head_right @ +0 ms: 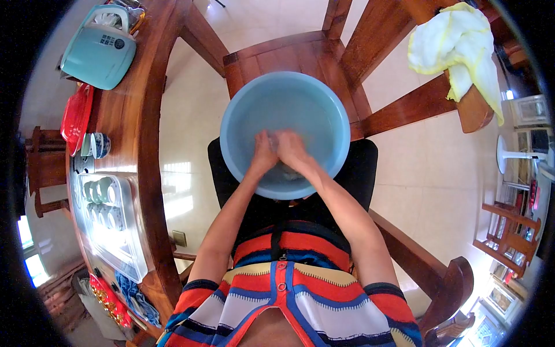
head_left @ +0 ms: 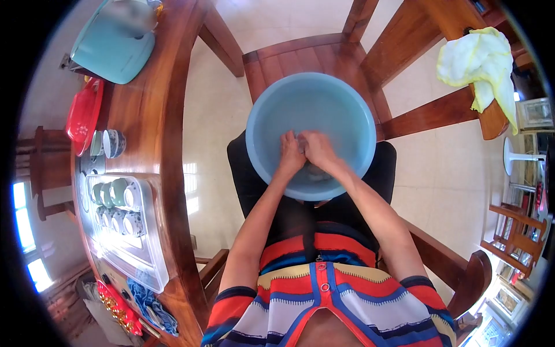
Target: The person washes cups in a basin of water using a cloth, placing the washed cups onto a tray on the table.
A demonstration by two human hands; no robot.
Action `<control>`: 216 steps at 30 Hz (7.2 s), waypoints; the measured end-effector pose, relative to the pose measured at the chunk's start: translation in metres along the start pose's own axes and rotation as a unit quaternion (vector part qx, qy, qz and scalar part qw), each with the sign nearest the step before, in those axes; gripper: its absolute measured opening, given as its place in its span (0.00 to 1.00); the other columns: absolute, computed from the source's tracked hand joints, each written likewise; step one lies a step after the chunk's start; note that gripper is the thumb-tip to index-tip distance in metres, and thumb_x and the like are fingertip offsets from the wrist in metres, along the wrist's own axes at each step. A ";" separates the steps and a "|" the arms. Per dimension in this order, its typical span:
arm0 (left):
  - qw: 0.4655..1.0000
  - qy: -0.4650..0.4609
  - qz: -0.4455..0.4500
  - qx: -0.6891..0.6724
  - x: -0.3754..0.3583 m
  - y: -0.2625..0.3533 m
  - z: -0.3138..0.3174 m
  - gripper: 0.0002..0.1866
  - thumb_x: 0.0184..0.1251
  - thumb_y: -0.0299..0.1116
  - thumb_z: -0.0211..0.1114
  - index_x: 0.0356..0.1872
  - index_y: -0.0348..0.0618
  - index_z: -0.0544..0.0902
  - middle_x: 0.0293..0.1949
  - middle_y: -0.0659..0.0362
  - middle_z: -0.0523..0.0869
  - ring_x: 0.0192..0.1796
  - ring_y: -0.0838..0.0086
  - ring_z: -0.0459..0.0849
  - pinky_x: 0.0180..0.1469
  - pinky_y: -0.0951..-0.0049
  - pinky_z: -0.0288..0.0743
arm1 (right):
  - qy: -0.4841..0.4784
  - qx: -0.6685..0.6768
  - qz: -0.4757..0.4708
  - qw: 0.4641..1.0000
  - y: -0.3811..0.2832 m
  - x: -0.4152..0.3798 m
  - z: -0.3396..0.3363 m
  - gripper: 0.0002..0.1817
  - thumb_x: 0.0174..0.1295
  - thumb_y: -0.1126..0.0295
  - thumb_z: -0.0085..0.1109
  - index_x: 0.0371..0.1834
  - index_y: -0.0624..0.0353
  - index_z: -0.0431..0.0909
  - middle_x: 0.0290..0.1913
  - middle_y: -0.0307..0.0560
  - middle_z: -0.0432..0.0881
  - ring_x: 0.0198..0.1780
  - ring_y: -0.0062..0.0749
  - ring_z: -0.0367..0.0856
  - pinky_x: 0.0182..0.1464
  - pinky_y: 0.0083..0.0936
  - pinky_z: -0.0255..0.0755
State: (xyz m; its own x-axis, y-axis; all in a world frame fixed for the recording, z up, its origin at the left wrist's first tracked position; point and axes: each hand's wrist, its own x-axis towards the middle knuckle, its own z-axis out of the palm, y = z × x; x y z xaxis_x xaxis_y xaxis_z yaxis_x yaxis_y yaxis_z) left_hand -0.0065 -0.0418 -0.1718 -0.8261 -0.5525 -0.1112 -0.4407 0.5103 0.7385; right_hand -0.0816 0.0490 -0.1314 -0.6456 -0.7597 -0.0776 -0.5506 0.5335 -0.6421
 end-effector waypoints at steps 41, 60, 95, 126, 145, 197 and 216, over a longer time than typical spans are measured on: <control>0.883 -0.101 -0.254 -0.381 0.008 0.012 -0.020 0.20 0.65 0.48 0.49 0.48 0.44 0.71 0.34 0.59 0.76 0.30 0.76 0.75 0.24 0.75 0.67 | -0.123 0.457 0.124 0.872 0.001 -0.004 -0.012 0.11 0.53 0.78 0.50 0.40 0.64 0.71 0.37 0.46 0.78 0.39 0.29 0.77 0.39 0.28 0.70; 0.991 0.003 -0.007 0.137 -0.010 0.027 -0.016 0.20 0.55 0.33 0.61 0.50 0.44 0.71 0.51 0.46 0.70 0.51 0.51 0.69 0.51 0.49 0.62 | -0.002 -0.058 0.011 0.998 0.016 -0.012 0.003 0.12 0.49 0.75 0.53 0.38 0.62 0.74 0.41 0.57 0.75 0.44 0.54 0.73 0.44 0.46 0.70; 0.849 -0.082 -0.183 -0.488 -0.004 0.028 -0.036 0.21 0.68 0.44 0.52 0.56 0.45 0.66 0.44 0.58 0.77 0.40 0.73 0.80 0.36 0.73 0.75 | 0.140 -0.039 -0.112 0.983 -0.009 -0.018 -0.089 0.17 0.47 0.76 0.57 0.44 0.56 0.76 0.52 0.57 0.69 0.53 0.53 0.68 0.52 0.45 0.63; 0.640 -0.181 -0.175 -0.726 -0.012 0.017 -0.050 0.22 0.69 0.48 0.47 0.56 0.44 0.68 0.50 0.52 0.75 0.48 0.60 0.78 0.46 0.62 0.75 | 0.429 -0.015 -0.232 0.873 -0.088 -0.034 -0.212 0.18 0.56 0.77 0.56 0.51 0.64 0.70 0.55 0.51 0.71 0.57 0.37 0.70 0.59 0.32 0.63; 0.625 -0.209 -0.187 -0.729 -0.028 0.053 -0.022 0.14 0.69 0.38 0.48 0.49 0.41 0.71 0.47 0.57 0.76 0.47 0.72 0.78 0.48 0.71 0.74 | 0.137 0.391 0.059 0.908 -0.031 -0.019 -0.053 0.17 0.68 0.60 0.42 0.49 0.63 0.70 0.36 0.43 0.78 0.37 0.21 0.74 0.40 0.19 0.69; 0.663 -0.123 -0.249 -0.695 -0.049 0.081 -0.024 0.16 0.65 0.41 0.58 0.41 0.38 0.73 0.37 0.57 0.80 0.39 0.73 0.80 0.41 0.72 0.76 | 0.098 0.681 0.145 0.711 -0.019 -0.056 -0.059 0.20 0.65 0.62 0.51 0.55 0.61 0.62 0.46 0.46 0.74 0.45 0.26 0.76 0.48 0.23 0.72; 0.693 -0.172 -0.300 -0.632 -0.056 0.081 -0.050 0.19 0.66 0.35 0.54 0.55 0.39 0.67 0.46 0.54 0.76 0.47 0.68 0.78 0.50 0.67 0.73 | 0.138 0.177 -0.015 0.974 -0.032 -0.059 -0.056 0.13 0.64 0.65 0.50 0.46 0.60 0.70 0.33 0.53 0.80 0.34 0.35 0.80 0.37 0.27 0.72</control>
State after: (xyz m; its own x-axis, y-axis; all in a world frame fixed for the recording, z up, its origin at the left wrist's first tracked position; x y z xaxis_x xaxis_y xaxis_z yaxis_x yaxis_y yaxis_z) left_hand 0.0213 -0.0027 -0.0730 -0.7580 -0.1153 -0.6420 -0.2598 -0.8494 0.4593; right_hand -0.0556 0.0975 -0.0641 -0.7766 -0.6182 0.1213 -0.3855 0.3140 -0.8676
